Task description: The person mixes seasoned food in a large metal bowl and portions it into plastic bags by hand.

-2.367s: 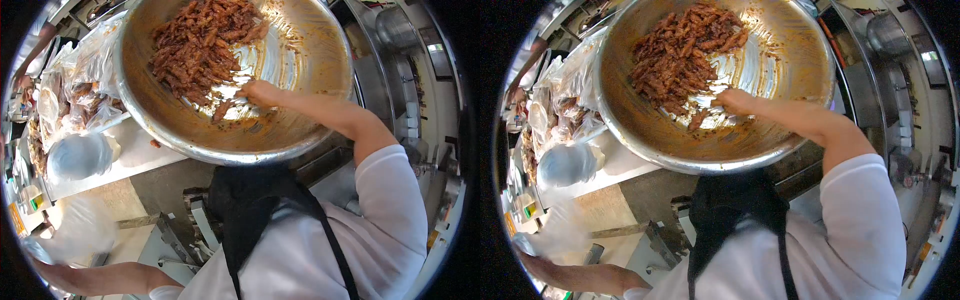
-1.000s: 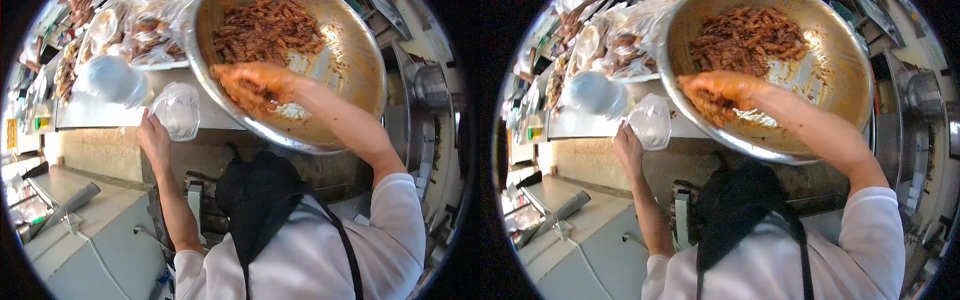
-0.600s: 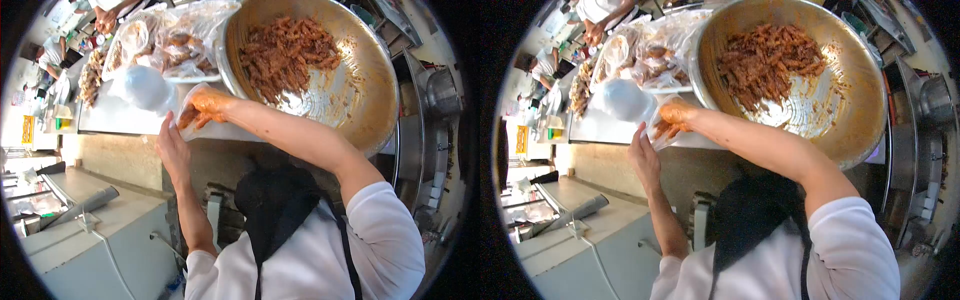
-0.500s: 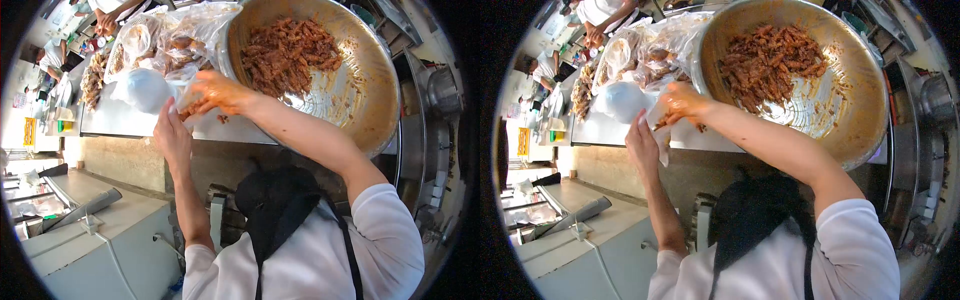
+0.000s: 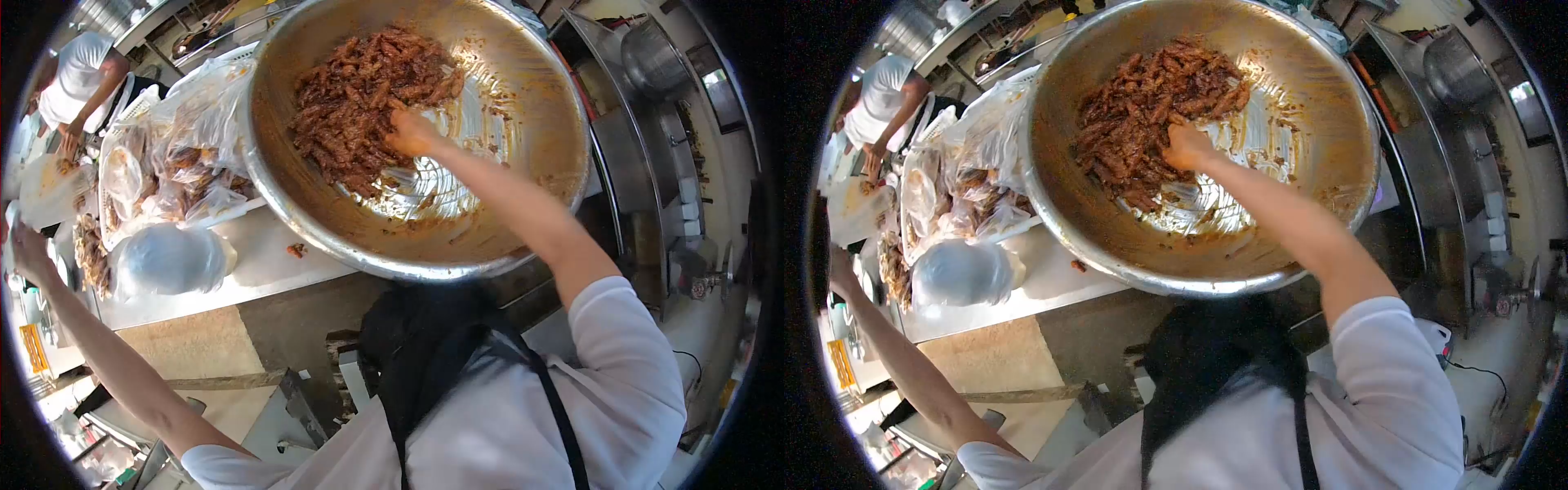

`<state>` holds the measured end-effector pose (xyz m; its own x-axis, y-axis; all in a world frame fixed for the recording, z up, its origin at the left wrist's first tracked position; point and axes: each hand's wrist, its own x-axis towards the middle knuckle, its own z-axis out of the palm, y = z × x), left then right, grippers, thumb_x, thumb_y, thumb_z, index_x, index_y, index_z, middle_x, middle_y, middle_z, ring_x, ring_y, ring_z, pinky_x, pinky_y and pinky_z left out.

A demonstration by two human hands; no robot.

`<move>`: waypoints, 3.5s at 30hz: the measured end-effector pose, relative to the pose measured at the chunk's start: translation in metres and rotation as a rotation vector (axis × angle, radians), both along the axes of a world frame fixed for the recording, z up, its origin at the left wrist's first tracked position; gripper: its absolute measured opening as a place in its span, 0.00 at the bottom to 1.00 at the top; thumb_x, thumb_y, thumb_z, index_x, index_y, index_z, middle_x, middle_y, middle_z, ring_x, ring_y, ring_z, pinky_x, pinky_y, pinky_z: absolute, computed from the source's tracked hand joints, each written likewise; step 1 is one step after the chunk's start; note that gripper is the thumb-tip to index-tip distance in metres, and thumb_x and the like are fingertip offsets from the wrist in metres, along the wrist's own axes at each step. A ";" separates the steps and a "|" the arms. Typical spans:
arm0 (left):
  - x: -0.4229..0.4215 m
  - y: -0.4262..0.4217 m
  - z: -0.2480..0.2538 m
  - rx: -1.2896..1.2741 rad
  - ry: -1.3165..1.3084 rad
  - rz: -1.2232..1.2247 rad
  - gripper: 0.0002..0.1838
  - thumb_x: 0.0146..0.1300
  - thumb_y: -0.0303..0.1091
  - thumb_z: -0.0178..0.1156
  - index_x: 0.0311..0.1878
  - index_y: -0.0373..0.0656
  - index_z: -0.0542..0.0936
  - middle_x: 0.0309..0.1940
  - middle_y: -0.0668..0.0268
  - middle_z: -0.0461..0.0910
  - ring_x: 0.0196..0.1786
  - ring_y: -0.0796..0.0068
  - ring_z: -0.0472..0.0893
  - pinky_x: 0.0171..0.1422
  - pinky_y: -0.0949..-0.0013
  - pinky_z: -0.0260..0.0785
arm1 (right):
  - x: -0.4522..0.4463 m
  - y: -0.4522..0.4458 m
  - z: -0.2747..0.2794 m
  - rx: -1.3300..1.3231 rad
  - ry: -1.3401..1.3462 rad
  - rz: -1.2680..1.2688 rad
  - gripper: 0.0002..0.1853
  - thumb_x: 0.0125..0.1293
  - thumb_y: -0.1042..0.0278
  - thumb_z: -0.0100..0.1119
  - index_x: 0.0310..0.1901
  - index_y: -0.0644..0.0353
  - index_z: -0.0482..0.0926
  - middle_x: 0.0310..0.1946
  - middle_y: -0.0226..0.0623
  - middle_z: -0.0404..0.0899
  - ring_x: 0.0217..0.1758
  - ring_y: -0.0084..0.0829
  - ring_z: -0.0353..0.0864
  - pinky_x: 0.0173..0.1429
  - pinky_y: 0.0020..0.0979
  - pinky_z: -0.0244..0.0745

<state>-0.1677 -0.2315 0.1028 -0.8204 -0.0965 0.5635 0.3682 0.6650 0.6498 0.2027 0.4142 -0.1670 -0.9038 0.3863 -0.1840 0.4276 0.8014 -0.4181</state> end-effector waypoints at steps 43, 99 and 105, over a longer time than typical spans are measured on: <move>0.316 0.177 -0.269 0.730 -1.127 -0.165 0.20 0.68 0.42 0.55 0.56 0.37 0.75 0.45 0.62 0.80 0.44 0.73 0.80 0.47 0.70 0.73 | 0.016 0.202 -0.072 0.625 0.234 0.283 0.19 0.57 0.67 0.59 0.50 0.61 0.71 0.48 0.44 0.75 0.58 0.47 0.70 0.58 0.43 0.70; 0.419 0.227 -0.206 0.049 -0.271 0.112 0.20 0.74 0.37 0.43 0.55 0.30 0.76 0.30 0.45 0.81 0.32 0.49 0.82 0.37 0.56 0.70 | 0.063 -0.140 0.169 -1.300 -0.419 0.181 0.23 0.70 0.46 0.47 0.58 0.52 0.74 0.30 0.30 0.79 0.21 0.21 0.78 0.16 0.19 0.69; 0.434 0.240 -0.160 0.069 -0.291 0.054 0.16 0.71 0.30 0.47 0.55 0.30 0.76 0.34 0.46 0.82 0.36 0.52 0.84 0.41 0.60 0.74 | -0.020 -0.285 0.091 -1.608 -0.676 0.032 0.16 0.69 0.51 0.51 0.42 0.57 0.71 0.32 0.35 0.76 0.19 0.32 0.73 0.19 0.37 0.75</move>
<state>0.2664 0.0083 -0.0575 -0.9392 -0.1742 0.2958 0.1250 0.6291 0.7672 0.1825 0.1290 -0.0758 -0.5156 -0.5595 -0.6489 0.8412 -0.1868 -0.5074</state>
